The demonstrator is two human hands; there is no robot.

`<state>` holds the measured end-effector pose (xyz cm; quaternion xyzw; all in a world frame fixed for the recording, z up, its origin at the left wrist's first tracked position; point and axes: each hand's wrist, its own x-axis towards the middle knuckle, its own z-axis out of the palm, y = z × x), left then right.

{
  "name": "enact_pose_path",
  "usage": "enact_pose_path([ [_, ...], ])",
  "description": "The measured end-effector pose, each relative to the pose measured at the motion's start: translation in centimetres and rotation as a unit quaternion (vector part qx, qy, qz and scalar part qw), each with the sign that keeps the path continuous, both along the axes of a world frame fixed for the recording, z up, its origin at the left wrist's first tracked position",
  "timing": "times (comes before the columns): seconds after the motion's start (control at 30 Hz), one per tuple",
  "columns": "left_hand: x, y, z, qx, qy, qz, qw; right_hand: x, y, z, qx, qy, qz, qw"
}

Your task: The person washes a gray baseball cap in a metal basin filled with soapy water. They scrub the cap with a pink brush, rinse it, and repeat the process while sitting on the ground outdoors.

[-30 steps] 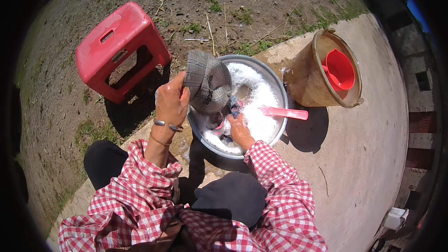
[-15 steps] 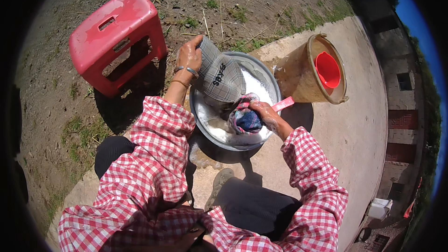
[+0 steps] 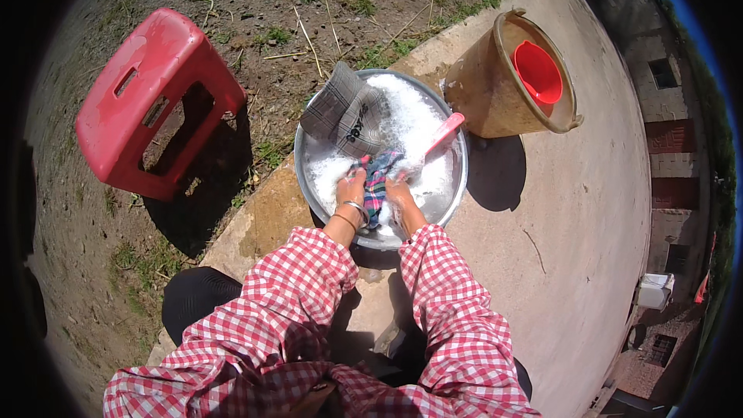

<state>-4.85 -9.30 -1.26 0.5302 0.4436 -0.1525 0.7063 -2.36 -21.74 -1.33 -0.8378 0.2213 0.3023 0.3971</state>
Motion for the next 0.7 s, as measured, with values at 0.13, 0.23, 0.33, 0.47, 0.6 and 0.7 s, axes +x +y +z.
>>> enact_pose_path([
  [0.13, 3.1, 2.4, -3.4, -0.194, -0.045, 0.004, 0.980, -2.1, 3.5, 3.6, -0.004, -0.223, 0.044, 0.974],
  [0.23, 2.8, 2.2, -1.2, 0.132, -0.091, -0.232, 0.959, 0.1, 2.0, 7.2, -0.161, -0.140, 0.165, 0.963],
  [0.33, 1.4, 3.2, 2.8, 0.322, -0.161, -0.295, 0.885, 3.3, -2.4, 8.5, -0.225, -0.059, 0.239, 0.943],
  [0.47, 1.4, 5.0, 6.9, 0.420, -0.230, -0.217, 0.851, 5.0, -2.8, 4.2, -0.141, -0.254, 0.050, 0.956],
  [0.6, 0.6, 5.7, 7.7, 0.464, -0.291, -0.090, 0.832, 4.7, -0.6, 0.1, -0.237, -0.178, 0.274, 0.915],
  [0.7, 0.0, 5.0, 7.0, 0.631, -0.212, -0.136, 0.734, 4.0, 0.4, -1.0, -0.252, -0.250, 0.225, 0.907],
])
